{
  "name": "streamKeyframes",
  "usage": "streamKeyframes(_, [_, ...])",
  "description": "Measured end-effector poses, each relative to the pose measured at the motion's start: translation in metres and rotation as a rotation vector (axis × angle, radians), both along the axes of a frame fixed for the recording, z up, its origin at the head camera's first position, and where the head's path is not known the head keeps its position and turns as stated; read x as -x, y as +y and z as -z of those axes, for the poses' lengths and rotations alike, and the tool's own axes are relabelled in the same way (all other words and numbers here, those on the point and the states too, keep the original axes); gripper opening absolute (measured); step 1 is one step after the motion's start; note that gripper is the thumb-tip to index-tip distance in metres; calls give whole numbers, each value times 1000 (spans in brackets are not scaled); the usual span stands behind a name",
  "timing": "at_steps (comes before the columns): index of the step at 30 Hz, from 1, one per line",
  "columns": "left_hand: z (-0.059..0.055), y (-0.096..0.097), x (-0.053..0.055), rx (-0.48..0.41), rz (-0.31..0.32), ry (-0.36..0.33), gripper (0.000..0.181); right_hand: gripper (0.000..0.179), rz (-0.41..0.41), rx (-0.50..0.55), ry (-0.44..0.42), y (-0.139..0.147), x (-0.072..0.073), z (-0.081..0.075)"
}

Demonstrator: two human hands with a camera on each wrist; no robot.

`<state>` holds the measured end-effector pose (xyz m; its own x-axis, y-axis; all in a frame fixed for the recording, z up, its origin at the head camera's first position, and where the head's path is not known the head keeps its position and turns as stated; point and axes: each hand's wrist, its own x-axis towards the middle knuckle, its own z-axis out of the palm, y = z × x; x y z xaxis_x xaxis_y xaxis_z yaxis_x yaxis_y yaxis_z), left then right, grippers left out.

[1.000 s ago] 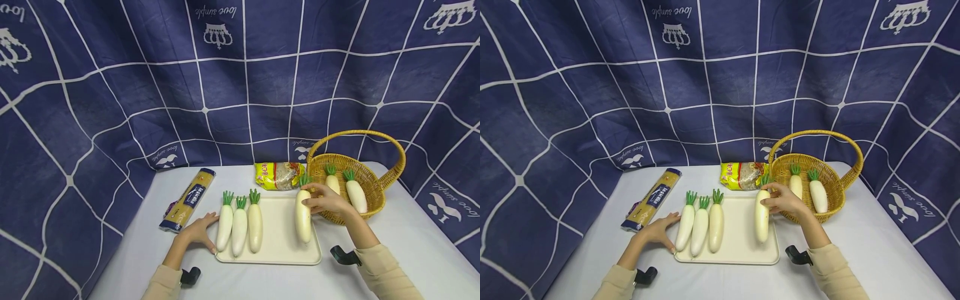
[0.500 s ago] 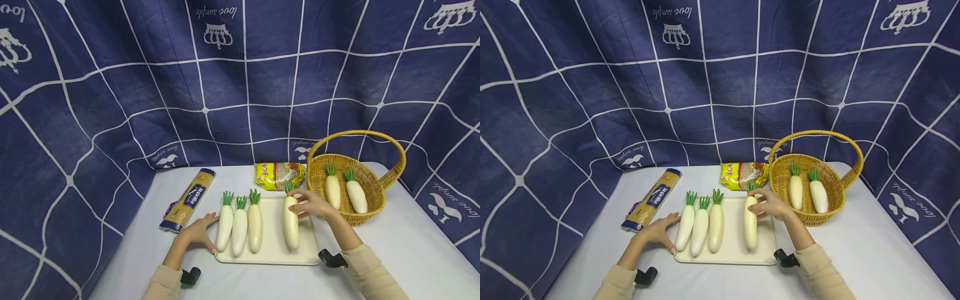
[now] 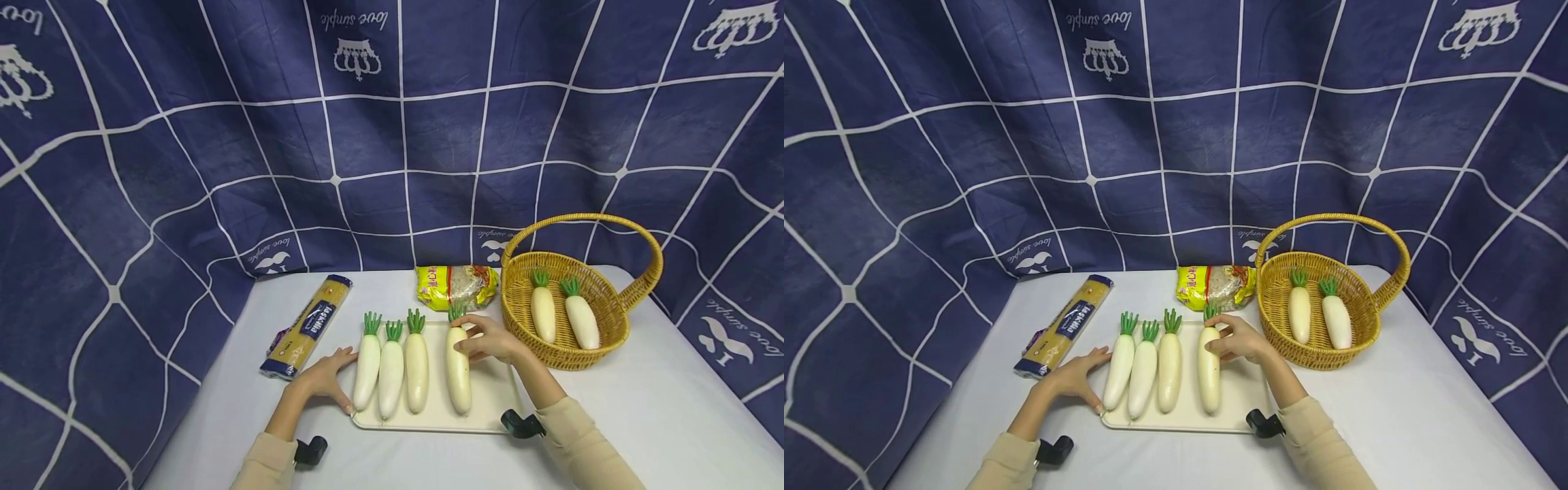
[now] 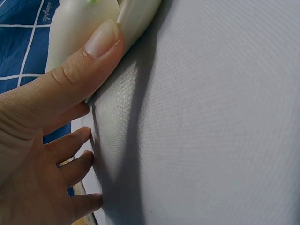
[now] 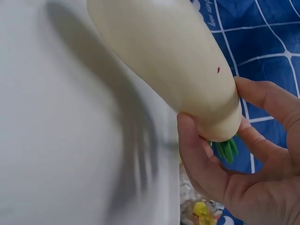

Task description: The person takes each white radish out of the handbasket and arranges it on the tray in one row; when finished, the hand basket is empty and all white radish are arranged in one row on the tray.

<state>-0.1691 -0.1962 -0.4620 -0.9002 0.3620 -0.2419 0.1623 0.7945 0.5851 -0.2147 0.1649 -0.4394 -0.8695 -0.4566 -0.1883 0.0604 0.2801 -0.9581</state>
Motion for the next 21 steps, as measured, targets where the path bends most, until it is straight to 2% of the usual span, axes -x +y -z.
streamKeyframes(8, [0,0,1,4,-3,-9,106,52,4,17,-30,-12,2,8])
streamKeyframes(21, [2,1,1,16,-9,11,106,53,-7,34,-24,-29,4,17])
